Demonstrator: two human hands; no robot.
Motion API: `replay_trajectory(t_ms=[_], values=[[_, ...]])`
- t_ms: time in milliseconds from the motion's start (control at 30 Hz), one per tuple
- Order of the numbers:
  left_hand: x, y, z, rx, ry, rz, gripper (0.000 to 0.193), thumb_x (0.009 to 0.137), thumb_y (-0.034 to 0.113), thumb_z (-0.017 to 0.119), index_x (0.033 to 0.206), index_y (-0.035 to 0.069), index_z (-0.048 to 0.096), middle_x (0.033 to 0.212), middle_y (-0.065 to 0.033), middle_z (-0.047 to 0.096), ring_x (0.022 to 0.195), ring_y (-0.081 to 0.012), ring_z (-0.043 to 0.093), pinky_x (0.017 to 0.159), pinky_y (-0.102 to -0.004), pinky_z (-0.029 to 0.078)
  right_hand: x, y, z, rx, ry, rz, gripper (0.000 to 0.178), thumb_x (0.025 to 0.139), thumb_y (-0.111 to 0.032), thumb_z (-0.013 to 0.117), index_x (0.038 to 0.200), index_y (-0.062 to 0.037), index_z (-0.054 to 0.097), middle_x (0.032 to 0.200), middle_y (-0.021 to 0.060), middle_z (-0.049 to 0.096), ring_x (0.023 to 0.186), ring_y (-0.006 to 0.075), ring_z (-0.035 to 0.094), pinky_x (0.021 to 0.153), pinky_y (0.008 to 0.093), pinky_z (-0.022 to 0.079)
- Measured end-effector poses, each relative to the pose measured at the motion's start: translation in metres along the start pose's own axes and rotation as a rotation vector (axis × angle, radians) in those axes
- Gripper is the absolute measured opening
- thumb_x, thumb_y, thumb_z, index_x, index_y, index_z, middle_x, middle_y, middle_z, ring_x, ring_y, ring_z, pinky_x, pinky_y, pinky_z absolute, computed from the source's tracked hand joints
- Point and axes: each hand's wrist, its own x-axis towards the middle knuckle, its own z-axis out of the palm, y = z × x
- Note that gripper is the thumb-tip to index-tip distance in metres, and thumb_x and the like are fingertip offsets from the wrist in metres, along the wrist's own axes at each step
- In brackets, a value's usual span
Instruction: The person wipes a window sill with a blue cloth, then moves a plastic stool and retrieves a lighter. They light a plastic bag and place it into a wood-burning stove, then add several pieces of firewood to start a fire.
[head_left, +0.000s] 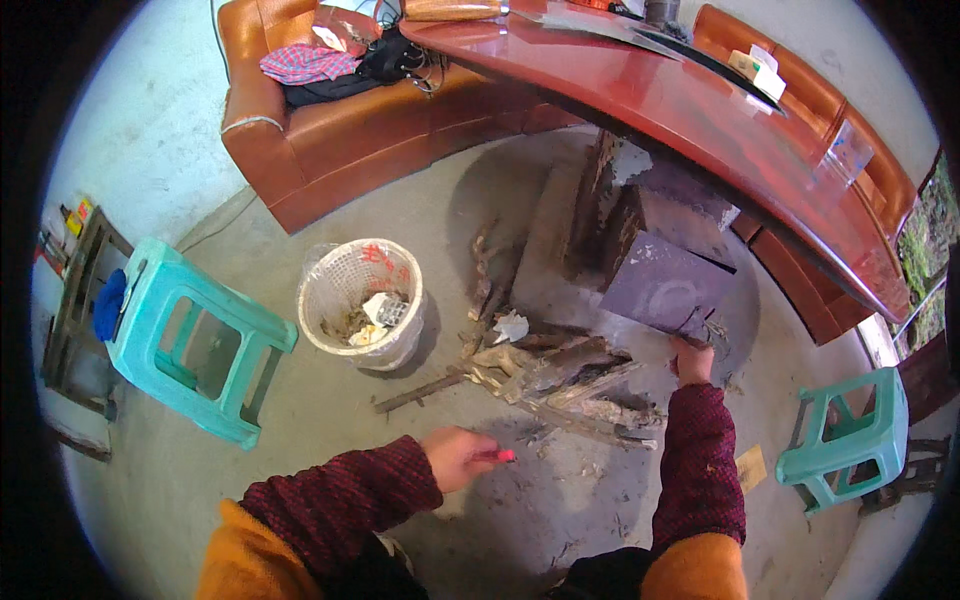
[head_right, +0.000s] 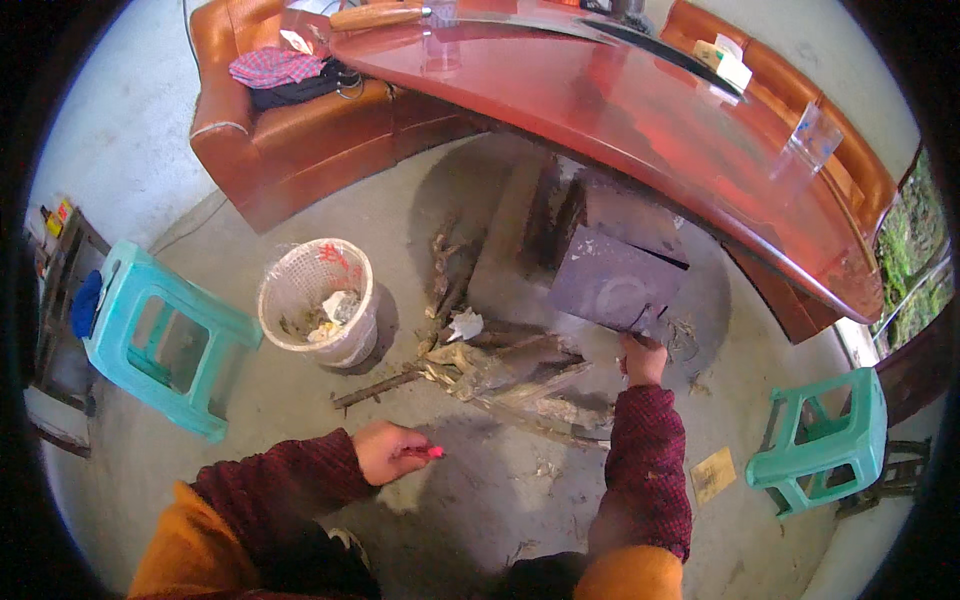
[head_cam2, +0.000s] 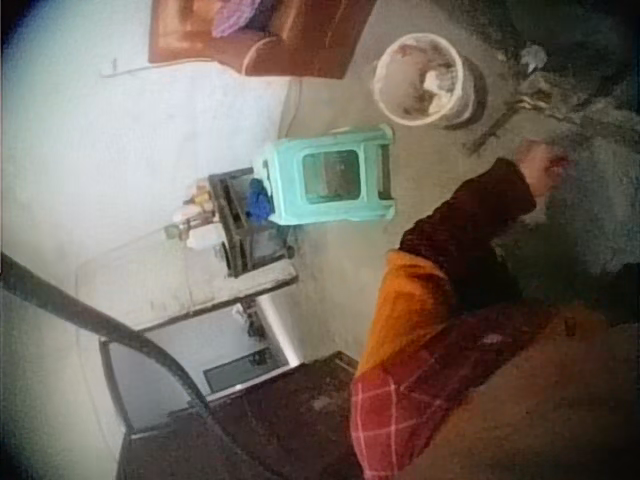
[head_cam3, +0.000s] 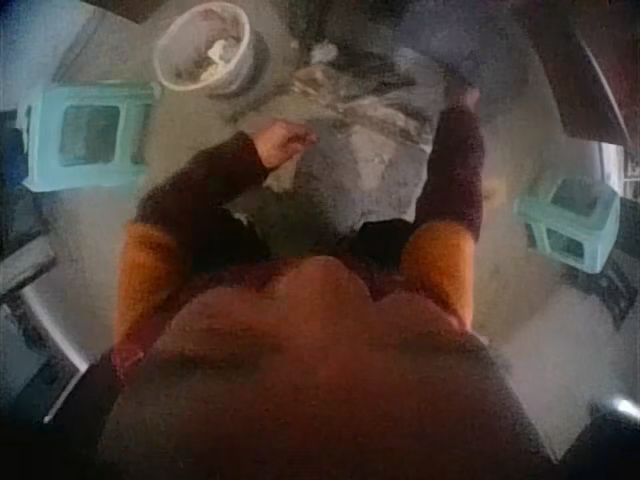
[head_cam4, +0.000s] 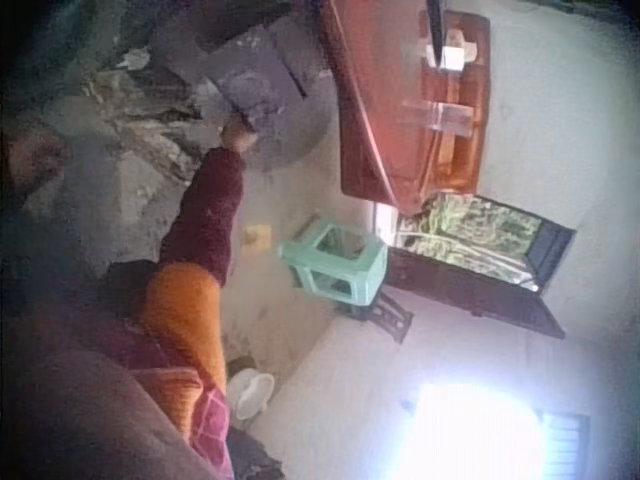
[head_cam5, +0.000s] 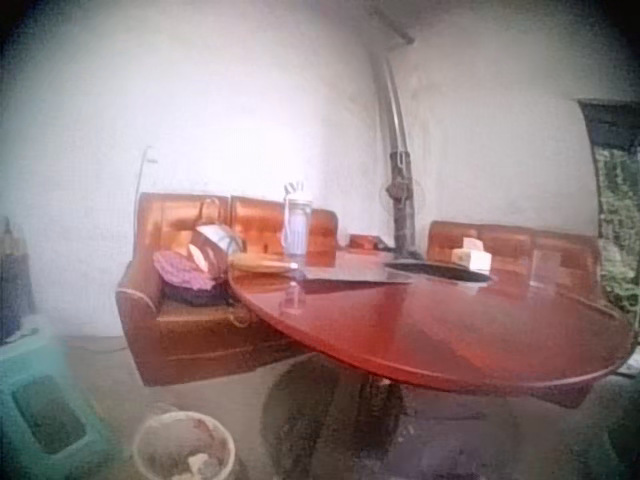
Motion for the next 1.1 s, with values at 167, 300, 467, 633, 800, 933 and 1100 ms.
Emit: replay_trajectory(t_ms=[167, 300, 467, 633, 800, 933, 1100], values=[[0.001, 0.005, 0.001, 0.007, -0.068, 0.062, 0.014, 0.084, 0.018, 0.060, 0.087, 0.004, 0.057, 0.064, -0.0146, 0.051, 0.055, -0.0246, 0.048, 0.054, -0.0334, 0.040, -0.036, 0.008, -0.020, -0.499, -0.091, -0.610, 0.019, 0.069, -0.016, 0.064, 0.067, 0.0022, 0.059, 0.055, 0.0169, 0.055, 0.048, 0.0308, 0.055, 0.046, 0.0400, 0.042], [-0.003, -0.001, 0.002, -0.054, -0.155, -0.003, 0.013, 0.084, 0.015, 0.060, 0.086, 0.002, 0.056, 0.064, -0.0153, 0.049, 0.055, -0.0224, 0.046, 0.054, -0.0325, 0.039, -0.117, -0.017, -0.023, -0.772, -0.323, -0.617, 0.022, 0.071, -0.021, 0.063, 0.077, 0.0000, 0.059, 0.064, 0.0233, 0.057, 0.061, 0.0389, 0.058, 0.053, 0.0444, 0.045], [-0.002, 0.003, 0.014, -0.117, -0.215, -0.083, 0.013, 0.084, 0.009, 0.060, 0.095, 0.002, 0.060, 0.071, -0.0091, 0.057, 0.064, -0.0088, 0.049, 0.061, -0.0270, 0.043, -0.168, -0.045, 0.051, -0.648, -0.663, -0.676, 0.032, 0.077, -0.019, 0.060, 0.102, -0.0015, 0.055, 0.071, 0.0239, 0.059, 0.068, 0.0419, 0.058, 0.061, 0.0486, 0.047], [-0.007, 0.016, 0.010, -0.041, -0.231, -0.009, 0.014, 0.083, 0.008, 0.060, 0.097, 0.002, 0.061, 0.077, -0.0087, 0.060, 0.071, -0.0108, 0.055, 0.067, -0.0259, 0.045, -0.177, -0.057, 0.095, -0.512, -0.766, -0.659, 0.033, 0.076, -0.018, 0.061, 0.104, -0.0010, 0.057, 0.080, 0.0246, 0.061, 0.077, 0.0397, 0.060, 0.069, 0.0469, 0.047], [-0.013, 0.016, 0.006, -0.194, -0.112, -0.067, 0.013, 0.080, 0.007, 0.063, 0.091, 0.000, 0.060, 0.087, -0.0106, 0.061, 0.080, -0.0153, 0.059, 0.072, -0.0278, 0.046, -0.175, -0.062, 0.082, -0.389, -0.754, -0.547, 0.030, 0.077, -0.017, 0.065, 0.100, 0.0006, 0.060, 0.081, 0.0179, 0.064, 0.075, 0.0284, 0.063, 0.068, 0.0375, 0.049], [0.001, 0.002, 0.016, -0.563, 0.137, 0.018, 0.011, 0.085, 0.013, 0.061, 0.092, 0.005, 0.059, 0.103, -0.0069, 0.057, 0.085, -0.0147, 0.057, 0.078, -0.0302, 0.047, -0.184, -0.062, 0.055, 0.102, -0.907, -0.121, 0.018, 0.082, -0.009, 0.066, 0.097, -0.0008, 0.060, 0.085, -0.0008, 0.060, 0.079, 0.0047, 0.054, 0.067, 0.0217, 0.046], [0.014, -0.017, 0.006, -1.016, 0.025, -0.140, 0.016, 0.085, 0.012, 0.061, 0.098, 0.004, 0.057, 0.102, -0.0035, 0.058, 0.086, -0.0111, 0.055, 0.080, -0.0278, 0.047, -0.187, -0.054, 0.032, 0.368, -1.046, 0.057, 0.020, 0.082, -0.003, 0.063, 0.101, -0.0030, 0.056, 0.093, 0.0011, 0.060, 0.086, 0.0077, 0.054, 0.077, 0.0235, 0.044]])
